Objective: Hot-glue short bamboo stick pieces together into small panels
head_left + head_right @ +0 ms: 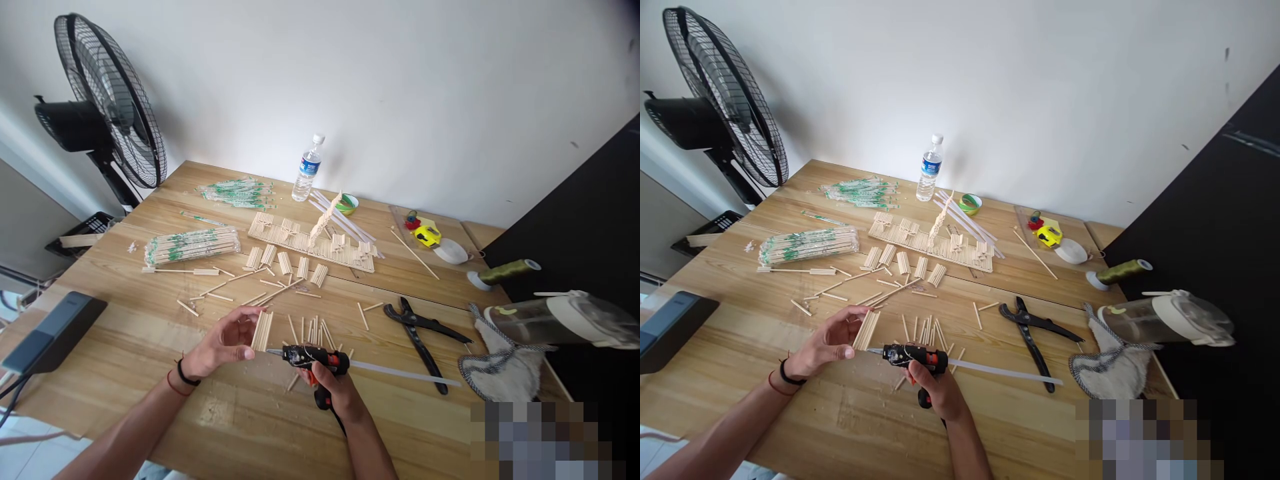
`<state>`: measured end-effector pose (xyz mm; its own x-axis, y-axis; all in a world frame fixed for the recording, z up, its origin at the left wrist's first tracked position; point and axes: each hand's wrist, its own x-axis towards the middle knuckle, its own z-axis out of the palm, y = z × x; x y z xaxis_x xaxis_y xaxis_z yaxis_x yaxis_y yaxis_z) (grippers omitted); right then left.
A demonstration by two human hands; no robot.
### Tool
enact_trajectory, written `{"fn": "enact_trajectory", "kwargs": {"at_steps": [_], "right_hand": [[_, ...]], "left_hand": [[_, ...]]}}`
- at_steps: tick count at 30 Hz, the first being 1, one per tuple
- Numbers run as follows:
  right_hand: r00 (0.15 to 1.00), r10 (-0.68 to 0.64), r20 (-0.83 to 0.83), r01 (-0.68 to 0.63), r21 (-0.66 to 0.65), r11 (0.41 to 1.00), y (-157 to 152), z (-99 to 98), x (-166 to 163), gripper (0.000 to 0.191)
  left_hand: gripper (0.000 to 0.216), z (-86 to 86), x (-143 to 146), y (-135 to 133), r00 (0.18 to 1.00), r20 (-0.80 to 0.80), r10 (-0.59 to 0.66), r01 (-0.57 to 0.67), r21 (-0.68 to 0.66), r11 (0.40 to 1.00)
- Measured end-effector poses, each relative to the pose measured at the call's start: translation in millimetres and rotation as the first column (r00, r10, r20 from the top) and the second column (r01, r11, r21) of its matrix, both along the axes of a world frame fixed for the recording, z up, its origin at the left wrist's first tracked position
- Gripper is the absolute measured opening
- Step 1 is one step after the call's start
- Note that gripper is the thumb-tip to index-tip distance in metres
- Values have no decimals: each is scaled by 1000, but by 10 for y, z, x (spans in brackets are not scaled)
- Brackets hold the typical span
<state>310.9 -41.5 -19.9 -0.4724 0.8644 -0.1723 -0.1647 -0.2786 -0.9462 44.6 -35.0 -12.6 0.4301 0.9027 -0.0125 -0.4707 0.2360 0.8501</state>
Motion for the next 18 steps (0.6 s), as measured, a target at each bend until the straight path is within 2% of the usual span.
{"fn": "enact_trajectory", "kwargs": {"at_steps": [7,18], "right_hand": [[1000,-27,-12,26,-21,999,-9,99,-40,58],[999,-35,-18,34,-47,998,-11,44,-4,56]], "left_hand": [[63,21,0,-5,1000,-2,5,-5,-14,1000],[64,24,-10,-6,999,-31,6,-6,3,1000]]}}
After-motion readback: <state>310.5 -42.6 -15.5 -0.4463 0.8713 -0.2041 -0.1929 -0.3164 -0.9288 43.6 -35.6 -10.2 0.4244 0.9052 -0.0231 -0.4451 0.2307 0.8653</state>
